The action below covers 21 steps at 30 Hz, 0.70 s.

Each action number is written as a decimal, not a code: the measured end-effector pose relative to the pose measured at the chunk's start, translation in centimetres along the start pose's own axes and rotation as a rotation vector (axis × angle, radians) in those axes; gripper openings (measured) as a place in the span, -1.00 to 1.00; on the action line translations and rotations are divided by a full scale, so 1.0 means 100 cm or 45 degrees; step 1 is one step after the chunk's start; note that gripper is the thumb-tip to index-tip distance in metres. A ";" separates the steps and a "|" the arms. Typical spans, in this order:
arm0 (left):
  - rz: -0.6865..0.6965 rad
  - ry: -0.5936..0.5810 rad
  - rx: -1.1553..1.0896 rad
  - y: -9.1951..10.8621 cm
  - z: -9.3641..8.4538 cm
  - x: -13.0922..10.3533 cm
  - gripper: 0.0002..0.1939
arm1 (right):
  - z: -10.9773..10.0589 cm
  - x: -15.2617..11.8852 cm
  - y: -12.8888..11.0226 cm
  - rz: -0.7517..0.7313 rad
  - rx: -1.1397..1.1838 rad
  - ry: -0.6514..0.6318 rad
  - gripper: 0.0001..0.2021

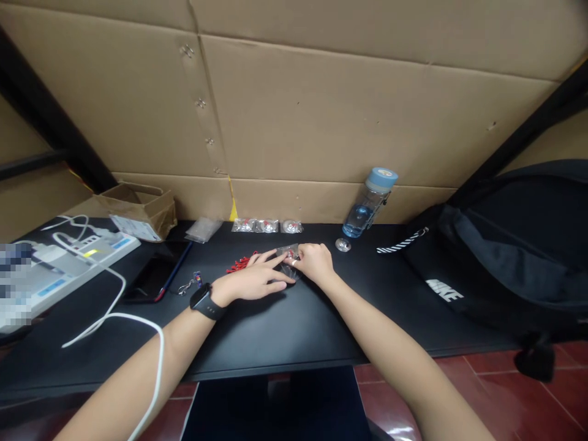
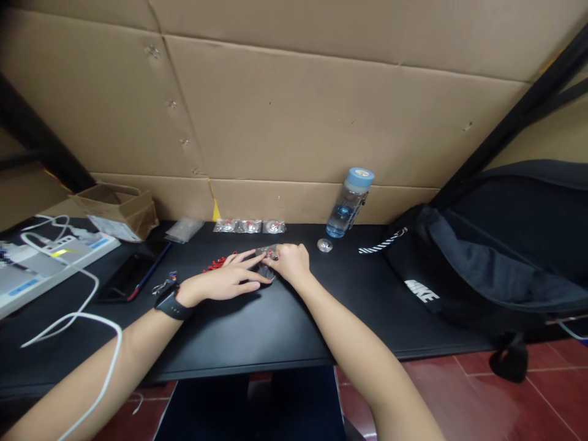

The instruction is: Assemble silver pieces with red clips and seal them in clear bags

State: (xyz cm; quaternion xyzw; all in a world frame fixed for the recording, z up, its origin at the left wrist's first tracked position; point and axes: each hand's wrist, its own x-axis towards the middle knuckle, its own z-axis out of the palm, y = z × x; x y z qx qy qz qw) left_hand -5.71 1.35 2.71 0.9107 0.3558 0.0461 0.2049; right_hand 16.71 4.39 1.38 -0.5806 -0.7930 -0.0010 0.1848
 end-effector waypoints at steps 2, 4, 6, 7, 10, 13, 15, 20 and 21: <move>0.013 0.104 0.011 -0.001 -0.002 0.000 -0.70 | -0.008 -0.001 0.005 -0.160 0.055 -0.066 -0.56; 0.048 0.211 0.016 0.000 -0.005 0.001 -0.70 | -0.017 -0.003 0.014 -0.286 0.194 -0.144 -0.59; 0.104 0.308 -0.007 0.002 -0.009 0.002 -0.64 | -0.025 -0.005 0.028 -0.344 0.378 -0.182 -0.66; 0.126 0.361 -0.025 0.003 -0.010 0.003 -0.57 | -0.027 -0.005 0.035 -0.367 0.465 -0.188 -0.70; 0.107 0.538 -0.041 0.005 -0.010 0.007 -0.41 | -0.029 -0.005 0.051 -0.414 0.604 -0.212 -0.91; -0.011 0.610 0.074 0.002 -0.007 0.009 -0.48 | -0.024 -0.004 0.052 -0.445 0.626 -0.239 -0.69; -0.047 0.581 0.150 0.000 -0.006 0.010 -0.64 | -0.020 -0.004 0.047 -0.475 0.636 -0.232 -0.63; -0.015 0.538 0.132 -0.002 -0.004 0.010 -0.88 | -0.020 -0.005 0.037 -0.544 0.682 -0.194 -0.89; -0.025 0.540 0.106 -0.001 -0.004 0.010 -0.89 | -0.021 -0.005 0.037 -0.539 0.692 -0.195 -0.90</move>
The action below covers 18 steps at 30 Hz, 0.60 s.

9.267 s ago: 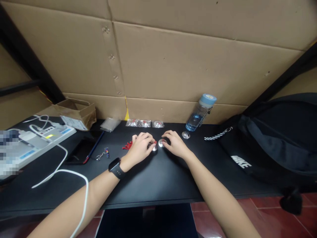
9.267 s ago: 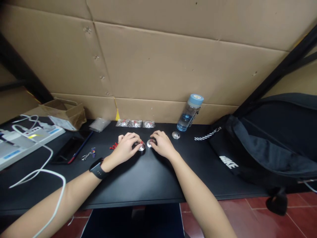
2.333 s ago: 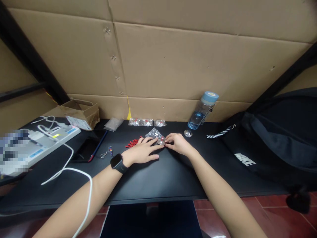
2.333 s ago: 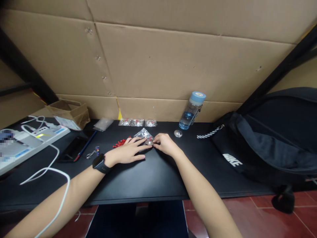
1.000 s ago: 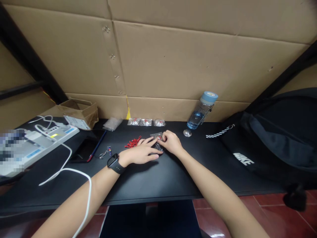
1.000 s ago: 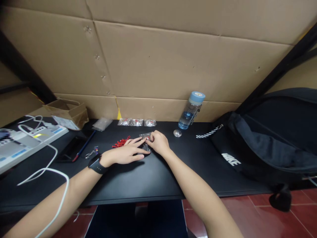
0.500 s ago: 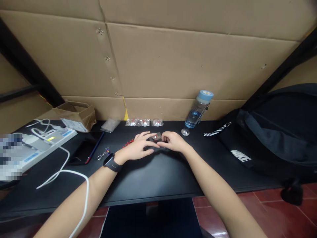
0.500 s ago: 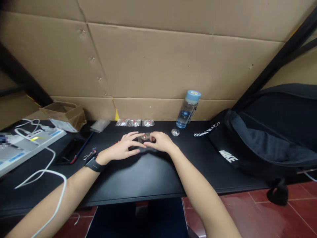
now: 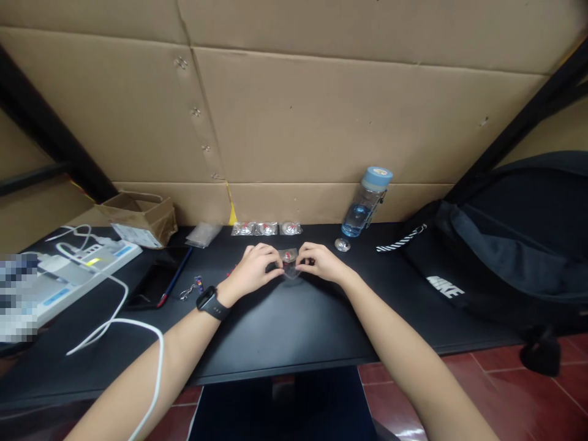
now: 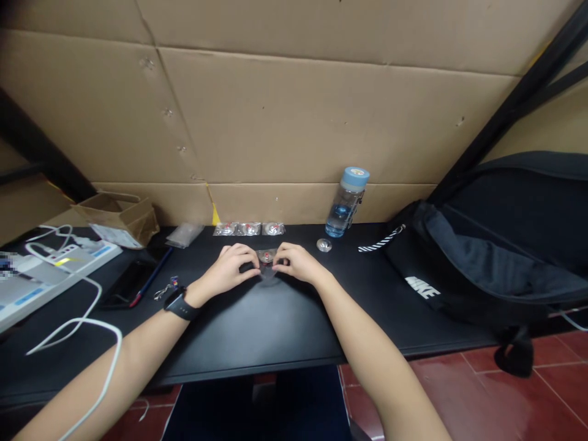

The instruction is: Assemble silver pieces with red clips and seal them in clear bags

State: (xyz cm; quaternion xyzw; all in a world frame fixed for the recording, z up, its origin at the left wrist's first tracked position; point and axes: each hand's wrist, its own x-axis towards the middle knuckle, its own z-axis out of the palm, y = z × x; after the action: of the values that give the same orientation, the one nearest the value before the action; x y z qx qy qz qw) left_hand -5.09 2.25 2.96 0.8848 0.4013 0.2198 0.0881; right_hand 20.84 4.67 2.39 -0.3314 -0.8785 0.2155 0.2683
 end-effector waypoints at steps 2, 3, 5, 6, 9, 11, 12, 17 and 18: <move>-0.069 0.008 -0.054 0.001 0.000 0.001 -0.86 | -0.003 -0.001 0.000 0.041 0.033 -0.001 -0.86; -0.119 0.010 -0.081 0.002 0.001 0.001 -0.85 | -0.003 -0.001 0.000 0.071 0.057 0.002 -0.85; -0.242 0.005 -0.134 0.001 0.001 0.003 -0.83 | -0.003 0.000 0.001 0.125 0.105 0.008 -0.82; -0.307 -0.003 -0.158 0.000 0.002 0.004 -0.82 | -0.002 0.001 0.001 0.146 0.123 0.013 -0.79; -0.472 -0.005 -0.189 -0.002 0.006 0.006 -0.75 | 0.008 0.005 0.003 0.216 0.088 0.029 -0.70; -0.527 0.042 -0.115 -0.002 0.011 0.008 -0.71 | 0.016 0.008 0.005 0.257 -0.031 0.033 -0.68; -0.528 0.072 -0.052 -0.001 0.014 0.008 -0.69 | 0.020 0.009 0.005 0.270 -0.106 0.032 -0.68; -0.422 0.157 0.161 0.005 0.022 0.010 -0.72 | 0.028 0.008 0.005 0.329 -0.328 0.119 -0.83; -0.399 0.176 0.172 0.006 0.022 0.010 -0.77 | 0.028 0.007 0.004 0.318 -0.329 0.159 -0.91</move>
State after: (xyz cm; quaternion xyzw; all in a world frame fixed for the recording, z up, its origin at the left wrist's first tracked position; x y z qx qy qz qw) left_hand -3.09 2.66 1.55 0.7980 0.5534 0.2363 0.0338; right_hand 18.93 4.88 0.24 -0.4822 -0.8326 0.1114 0.2486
